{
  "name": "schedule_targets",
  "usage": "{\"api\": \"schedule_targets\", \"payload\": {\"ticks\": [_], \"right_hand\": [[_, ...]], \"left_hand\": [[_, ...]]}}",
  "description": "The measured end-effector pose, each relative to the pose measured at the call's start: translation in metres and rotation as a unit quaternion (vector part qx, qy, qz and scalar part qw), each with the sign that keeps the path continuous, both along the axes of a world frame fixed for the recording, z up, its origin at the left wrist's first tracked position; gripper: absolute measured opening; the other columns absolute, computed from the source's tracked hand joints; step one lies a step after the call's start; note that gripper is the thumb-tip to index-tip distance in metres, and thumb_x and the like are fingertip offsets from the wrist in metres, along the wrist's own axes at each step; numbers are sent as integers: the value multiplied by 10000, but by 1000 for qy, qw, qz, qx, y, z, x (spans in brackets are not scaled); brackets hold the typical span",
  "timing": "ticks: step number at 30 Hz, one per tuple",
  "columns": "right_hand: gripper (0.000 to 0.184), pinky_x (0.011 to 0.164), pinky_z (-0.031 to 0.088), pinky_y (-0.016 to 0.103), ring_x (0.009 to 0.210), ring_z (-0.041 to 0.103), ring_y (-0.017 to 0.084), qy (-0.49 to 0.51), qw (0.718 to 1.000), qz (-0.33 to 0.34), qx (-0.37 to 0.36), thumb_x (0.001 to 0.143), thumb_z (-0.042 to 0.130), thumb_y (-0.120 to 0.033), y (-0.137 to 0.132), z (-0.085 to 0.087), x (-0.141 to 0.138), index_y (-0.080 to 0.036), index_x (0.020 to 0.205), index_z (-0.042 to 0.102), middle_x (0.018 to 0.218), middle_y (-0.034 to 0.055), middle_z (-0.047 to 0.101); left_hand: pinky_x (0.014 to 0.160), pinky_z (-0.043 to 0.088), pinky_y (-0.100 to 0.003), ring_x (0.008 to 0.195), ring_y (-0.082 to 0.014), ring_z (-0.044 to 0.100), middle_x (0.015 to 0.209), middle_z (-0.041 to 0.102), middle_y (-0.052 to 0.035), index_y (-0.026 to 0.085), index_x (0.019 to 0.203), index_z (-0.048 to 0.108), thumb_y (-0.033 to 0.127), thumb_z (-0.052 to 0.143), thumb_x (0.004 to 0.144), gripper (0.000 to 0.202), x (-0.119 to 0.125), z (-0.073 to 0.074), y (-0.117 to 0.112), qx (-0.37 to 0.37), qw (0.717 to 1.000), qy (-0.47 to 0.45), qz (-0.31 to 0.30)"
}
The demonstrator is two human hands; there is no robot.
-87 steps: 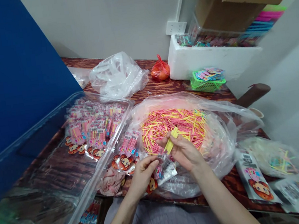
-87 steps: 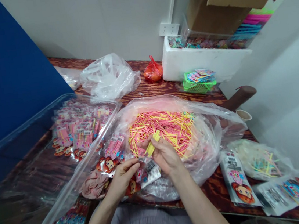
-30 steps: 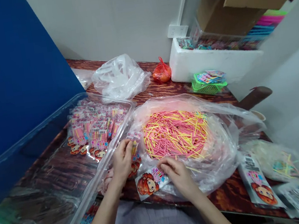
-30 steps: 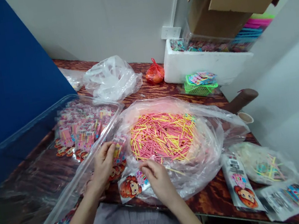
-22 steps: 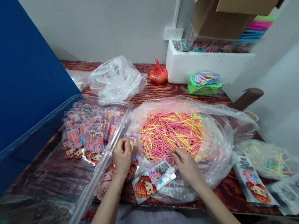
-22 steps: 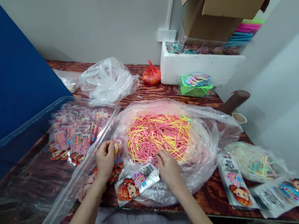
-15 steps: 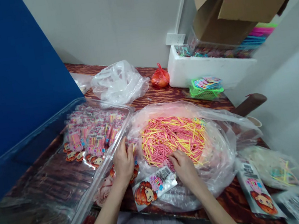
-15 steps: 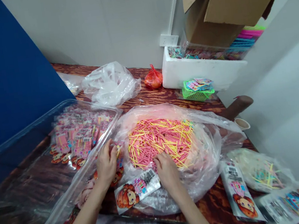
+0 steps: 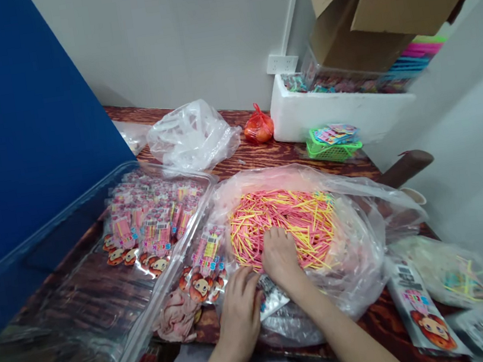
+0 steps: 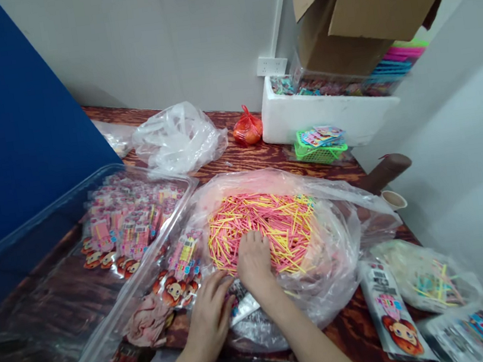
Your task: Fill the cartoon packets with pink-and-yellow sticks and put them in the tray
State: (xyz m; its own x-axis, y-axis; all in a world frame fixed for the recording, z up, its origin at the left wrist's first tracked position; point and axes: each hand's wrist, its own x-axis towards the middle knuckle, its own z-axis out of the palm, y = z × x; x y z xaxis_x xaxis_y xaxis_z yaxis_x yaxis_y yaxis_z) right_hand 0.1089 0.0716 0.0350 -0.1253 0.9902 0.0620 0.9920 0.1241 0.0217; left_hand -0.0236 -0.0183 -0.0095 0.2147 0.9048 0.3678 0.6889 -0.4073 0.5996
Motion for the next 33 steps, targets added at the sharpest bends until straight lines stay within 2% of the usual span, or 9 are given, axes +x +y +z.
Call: {"api": "schedule_targets", "payload": {"ticks": [4, 10, 15, 19, 24, 27, 30, 33], "right_hand": [[215, 760, 368, 399, 903, 554, 302, -30, 999, 13, -8, 867, 464, -53, 3, -3, -1, -95, 991, 634, 958, 187, 644], [221, 773, 380, 405, 930, 563, 311, -55, 997, 46, -22, 882, 453, -55, 7, -6, 3, -87, 1006, 633, 986, 196, 641], [243, 782, 382, 391, 927, 580, 304, -39, 997, 60, -36, 879, 430, -44, 12, -5, 6, -75, 1000, 638, 975, 196, 653], [224, 772, 377, 361, 921, 603, 292, -9, 997, 57, -53, 874, 458, -70, 15, -1, 24, -79, 1003, 640, 984, 187, 672], [203, 709, 356, 304, 865, 637, 246, 60, 995, 12, -80, 915, 433, -124, 18, 4, 60, -133, 971, 628, 910, 141, 700], [152, 652, 335, 285, 803, 636, 230, 142, 984, -31, -107, 920, 467, -212, 21, 4, 78, -175, 882, 609, 807, 101, 690], [174, 610, 330, 264, 702, 603, 191, 248, 957, -59, -139, 885, 501, -250, 23, 1, 89, -204, 723, 543, 683, 41, 635], [266, 528, 340, 244, 516, 515, 137, 356, 915, -72, -176, 877, 462, -313, 22, -4, 96, -221, 628, 442, 555, -15, 540]], "left_hand": [[1007, 478, -467, 1195, -266, 544, 1255, 599, -128, 196, 1227, 565, 130, 467, 911, 338, 0, -9, 0, 1, 1000, 22, -17], [999, 476, -497, 1186, -276, 549, 1247, 610, -133, 192, 1258, 552, 97, 454, 899, 384, -1, -10, 0, -2, 999, 40, -25], [995, 484, -486, 1180, -265, 553, 1231, 617, -127, 184, 1252, 556, 110, 465, 902, 369, 0, -10, 2, 1, 999, 37, -31], [1006, 476, -481, 1185, -258, 544, 1239, 612, -119, 185, 1251, 550, 118, 473, 911, 354, -2, -10, 1, -6, 999, 35, -36], [1020, 466, -471, 1195, -253, 534, 1236, 615, -110, 185, 1240, 554, 127, 492, 911, 340, -2, -8, 1, -19, 999, 35, -32], [1022, 466, -464, 1196, -250, 534, 1238, 614, -107, 185, 1242, 555, 128, 499, 908, 343, -2, -7, 2, -21, 999, 37, -34], [1017, 468, -468, 1194, -252, 534, 1236, 615, -109, 186, 1251, 549, 137, 496, 914, 344, -2, -9, 2, -16, 999, 38, -35], [1005, 474, -483, 1190, -265, 536, 1228, 618, -116, 182, 1236, 559, 142, 499, 913, 331, -2, -10, 3, -13, 998, 42, -37]]}}
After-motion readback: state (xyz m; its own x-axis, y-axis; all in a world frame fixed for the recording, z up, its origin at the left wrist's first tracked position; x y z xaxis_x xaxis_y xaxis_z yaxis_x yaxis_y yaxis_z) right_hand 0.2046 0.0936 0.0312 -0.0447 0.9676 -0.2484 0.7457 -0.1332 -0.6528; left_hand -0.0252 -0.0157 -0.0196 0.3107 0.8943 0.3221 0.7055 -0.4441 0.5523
